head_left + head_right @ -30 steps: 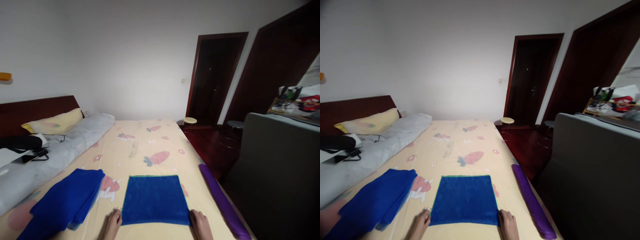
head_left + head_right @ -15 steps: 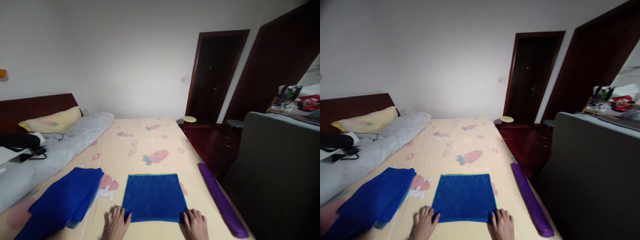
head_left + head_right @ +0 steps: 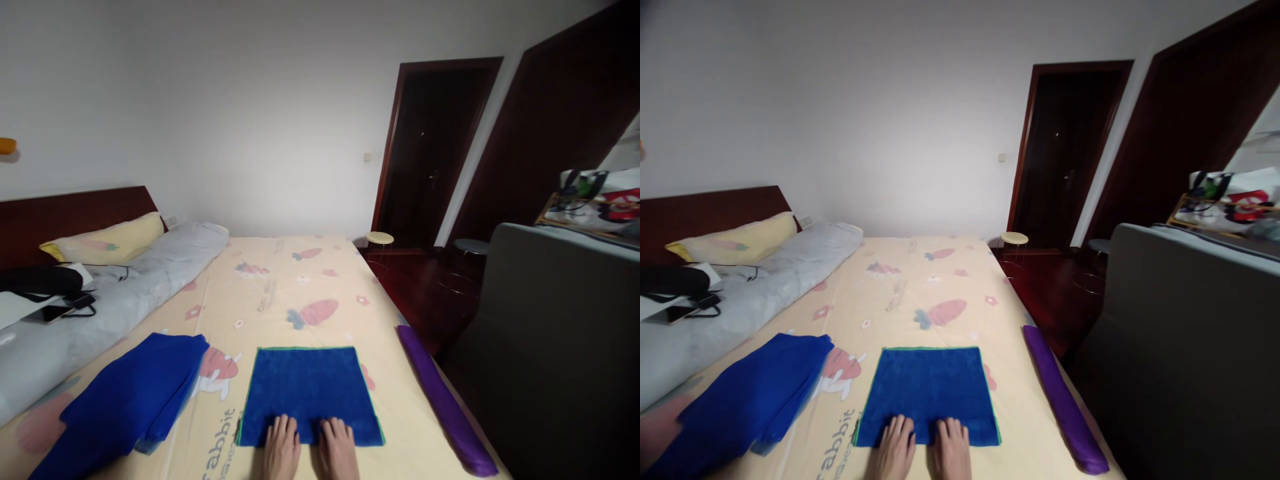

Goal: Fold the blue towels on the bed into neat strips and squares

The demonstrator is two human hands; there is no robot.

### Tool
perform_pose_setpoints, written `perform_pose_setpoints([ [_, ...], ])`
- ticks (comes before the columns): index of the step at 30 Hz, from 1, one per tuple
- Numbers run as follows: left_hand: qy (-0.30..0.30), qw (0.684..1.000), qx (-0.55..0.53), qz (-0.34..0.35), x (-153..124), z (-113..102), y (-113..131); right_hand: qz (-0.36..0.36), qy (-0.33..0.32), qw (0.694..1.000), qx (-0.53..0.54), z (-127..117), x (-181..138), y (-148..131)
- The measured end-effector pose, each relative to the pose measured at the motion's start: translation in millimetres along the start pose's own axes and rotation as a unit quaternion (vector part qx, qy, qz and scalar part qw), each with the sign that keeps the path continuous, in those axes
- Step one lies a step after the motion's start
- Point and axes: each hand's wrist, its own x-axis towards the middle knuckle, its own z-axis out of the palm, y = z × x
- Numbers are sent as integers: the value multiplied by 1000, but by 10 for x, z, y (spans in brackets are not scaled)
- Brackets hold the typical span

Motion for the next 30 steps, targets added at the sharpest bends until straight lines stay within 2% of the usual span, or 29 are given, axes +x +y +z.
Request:
perform_pose_setpoints([
  [3,-24,999,-23,16,15,192,212,-11,16,1000,-8,202,51,-249],
  [5,-27,999,-20,5,6,215,164,-15,26,999,-13,226,36,-183],
  [8,-11,999,18,-29,-36,93,-171,4,14,1000,-9,92,-54,205],
  [12,7,997,61,-38,-110,-214,-721,55,24,998,13,-171,-221,818],
  [14,9,998,57,-32,-126,-348,-877,72,23,997,30,-248,-284,1008],
  [16,5,998,53,-39,-119,-435,-922,87,15,995,35,-281,-316,1088],
  [18,2,996,62,-66,-91,-466,-874,107,12,994,23,-287,-308,1068],
  [21,15,994,67,-87,-34,-413,-658,128,13,992,4,-272,-217,866],
  [25,26,999,3,-34,28,-180,-158,76,-15,995,64,-202,-5,324],
  [28,-5,999,-33,-2,54,38,188,51,-46,992,102,-118,124,-79],
  [30,-30,999,-43,3,59,133,281,52,-64,990,111,-77,153,-203],
])
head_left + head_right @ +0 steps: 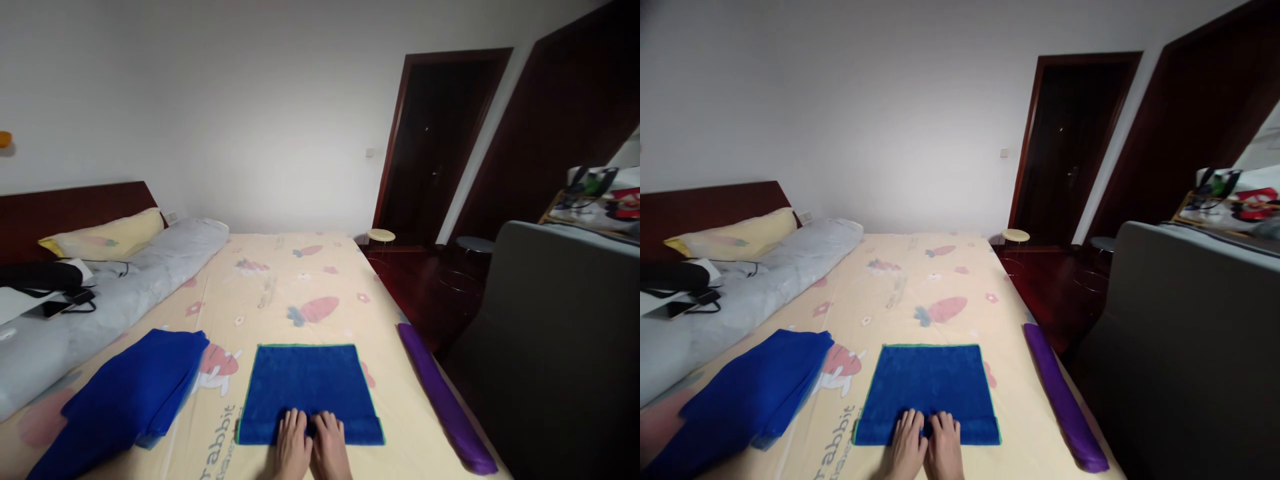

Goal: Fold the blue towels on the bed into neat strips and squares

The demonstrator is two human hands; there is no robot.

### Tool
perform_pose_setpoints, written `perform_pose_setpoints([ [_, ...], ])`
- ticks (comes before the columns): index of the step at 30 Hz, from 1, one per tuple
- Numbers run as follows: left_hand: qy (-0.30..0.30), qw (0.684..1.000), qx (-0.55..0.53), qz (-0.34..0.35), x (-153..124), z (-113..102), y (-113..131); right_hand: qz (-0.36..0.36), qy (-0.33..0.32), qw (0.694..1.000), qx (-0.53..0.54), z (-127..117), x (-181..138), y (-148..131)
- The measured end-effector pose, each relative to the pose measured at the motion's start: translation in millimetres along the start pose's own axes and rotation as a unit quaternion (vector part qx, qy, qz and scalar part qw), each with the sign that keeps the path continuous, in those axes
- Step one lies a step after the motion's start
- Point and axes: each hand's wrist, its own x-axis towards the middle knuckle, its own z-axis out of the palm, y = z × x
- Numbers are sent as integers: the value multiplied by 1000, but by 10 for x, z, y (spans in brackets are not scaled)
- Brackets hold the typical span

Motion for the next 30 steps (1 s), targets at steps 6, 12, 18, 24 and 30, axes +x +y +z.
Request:
perform_pose_setpoints([
  [6,34,999,-2,-24,-84,-246,-543,30,21,999,19,-202,-188,573],
  [12,18,1000,-1,2,-314,-639,-1357,99,24,995,7,-607,-470,1300],
  [18,2,999,34,7,-391,-655,-1521,54,-17,996,-71,-779,-475,1301],
  [24,5,998,42,42,-252,-810,-1484,18,-6,992,-125,-822,-314,1274],
  [30,55,996,9,74,-195,-898,-1537,18,-56,994,-95,-982,-235,1368],
])
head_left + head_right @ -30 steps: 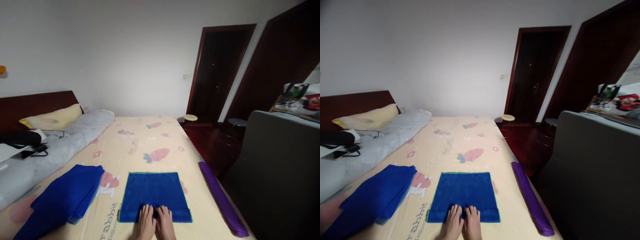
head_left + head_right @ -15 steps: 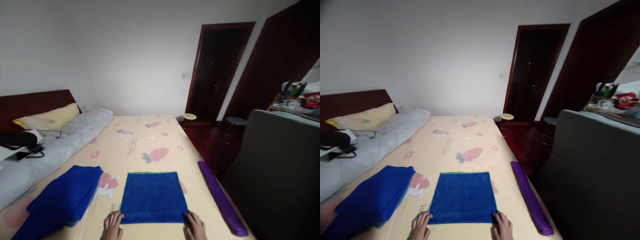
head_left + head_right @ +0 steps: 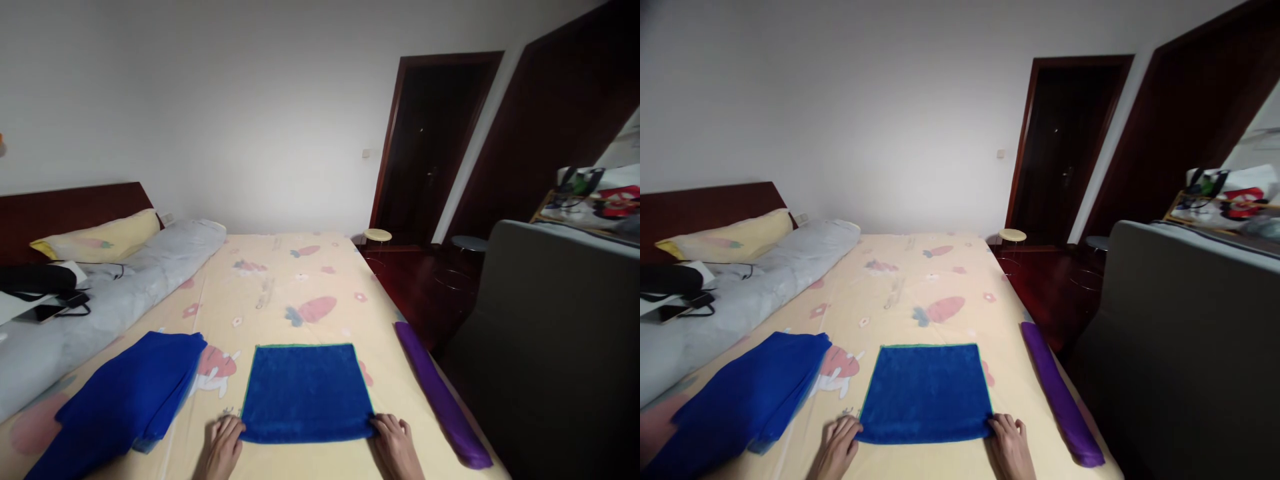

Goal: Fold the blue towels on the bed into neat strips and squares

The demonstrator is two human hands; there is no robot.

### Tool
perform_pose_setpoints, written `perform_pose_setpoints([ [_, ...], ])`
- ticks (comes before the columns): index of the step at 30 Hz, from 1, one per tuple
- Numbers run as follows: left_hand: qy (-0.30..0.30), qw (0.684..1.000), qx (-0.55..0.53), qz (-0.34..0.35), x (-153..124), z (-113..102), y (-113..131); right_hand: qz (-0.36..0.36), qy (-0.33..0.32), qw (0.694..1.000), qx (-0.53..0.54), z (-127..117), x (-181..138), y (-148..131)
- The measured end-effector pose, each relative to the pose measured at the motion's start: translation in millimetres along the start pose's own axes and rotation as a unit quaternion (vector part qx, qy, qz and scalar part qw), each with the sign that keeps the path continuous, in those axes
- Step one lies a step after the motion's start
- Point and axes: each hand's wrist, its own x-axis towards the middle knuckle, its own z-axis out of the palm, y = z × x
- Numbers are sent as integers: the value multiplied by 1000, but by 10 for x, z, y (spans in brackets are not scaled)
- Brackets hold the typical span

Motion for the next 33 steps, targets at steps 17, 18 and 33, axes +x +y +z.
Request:
perform_pose_setpoints([
  [17,-44,957,-205,-201,61,4,-18,118,-21,981,150,-180,58,-135],
  [18,-44,958,-182,-217,99,28,5,137,-19,979,151,-147,84,-128],
  [33,51,989,49,-128,172,42,640,61,132,988,57,242,44,-464],
])
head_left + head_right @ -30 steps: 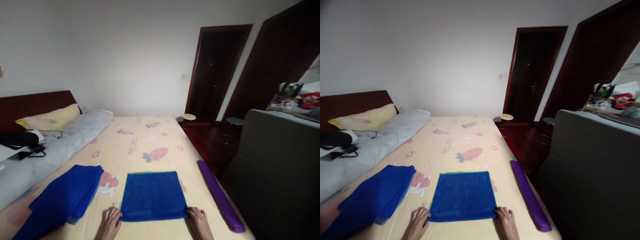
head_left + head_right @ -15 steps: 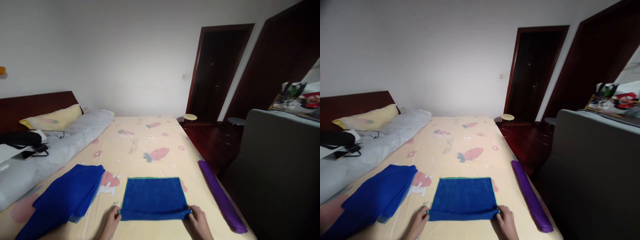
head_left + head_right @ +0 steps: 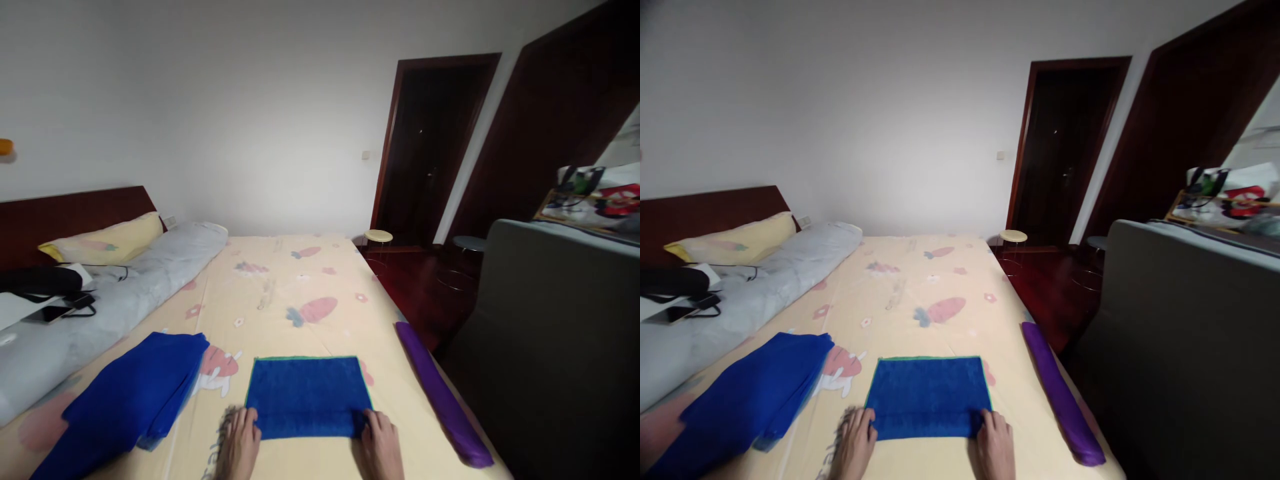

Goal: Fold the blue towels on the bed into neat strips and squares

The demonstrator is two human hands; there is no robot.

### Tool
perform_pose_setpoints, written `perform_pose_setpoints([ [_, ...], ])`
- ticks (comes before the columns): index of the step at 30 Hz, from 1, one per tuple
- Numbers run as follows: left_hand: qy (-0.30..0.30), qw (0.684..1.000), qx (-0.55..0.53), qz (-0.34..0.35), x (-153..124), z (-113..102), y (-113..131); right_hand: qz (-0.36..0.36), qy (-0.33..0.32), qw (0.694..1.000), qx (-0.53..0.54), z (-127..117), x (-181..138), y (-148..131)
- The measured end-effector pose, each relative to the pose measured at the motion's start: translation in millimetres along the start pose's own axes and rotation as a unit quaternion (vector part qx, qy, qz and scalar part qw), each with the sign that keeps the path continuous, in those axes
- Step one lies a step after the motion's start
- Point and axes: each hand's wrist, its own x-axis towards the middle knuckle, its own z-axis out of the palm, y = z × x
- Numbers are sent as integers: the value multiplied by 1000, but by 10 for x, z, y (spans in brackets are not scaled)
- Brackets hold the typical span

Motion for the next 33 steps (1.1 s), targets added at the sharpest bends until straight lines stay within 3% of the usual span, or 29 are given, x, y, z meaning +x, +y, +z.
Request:
perform_pose_setpoints([
  [5,-45,994,-81,63,-86,302,751,-96,-67,992,48,273,18,-783],
  [8,-99,990,-65,76,-112,554,987,-109,-94,988,52,419,52,-1103],
  [10,-121,989,-48,66,-104,657,929,-92,-99,990,39,465,66,-1094],
  [13,-115,993,-14,28,-77,627,566,-54,-81,995,20,394,61,-723],
  [17,-69,997,23,13,-57,316,3,-9,-65,997,40,103,5,-10],
  [20,-58,998,11,34,-42,95,-157,4,-89,995,55,-59,-42,264],
  [26,-16,1000,13,6,-39,20,-24,15,-59,998,30,-5,-68,212],
  [30,-14,993,-50,104,-137,116,60,-43,-41,998,20,59,-109,38],
  [33,-31,981,-86,170,-222,224,273,-107,-79,990,42,129,-130,-284],
])
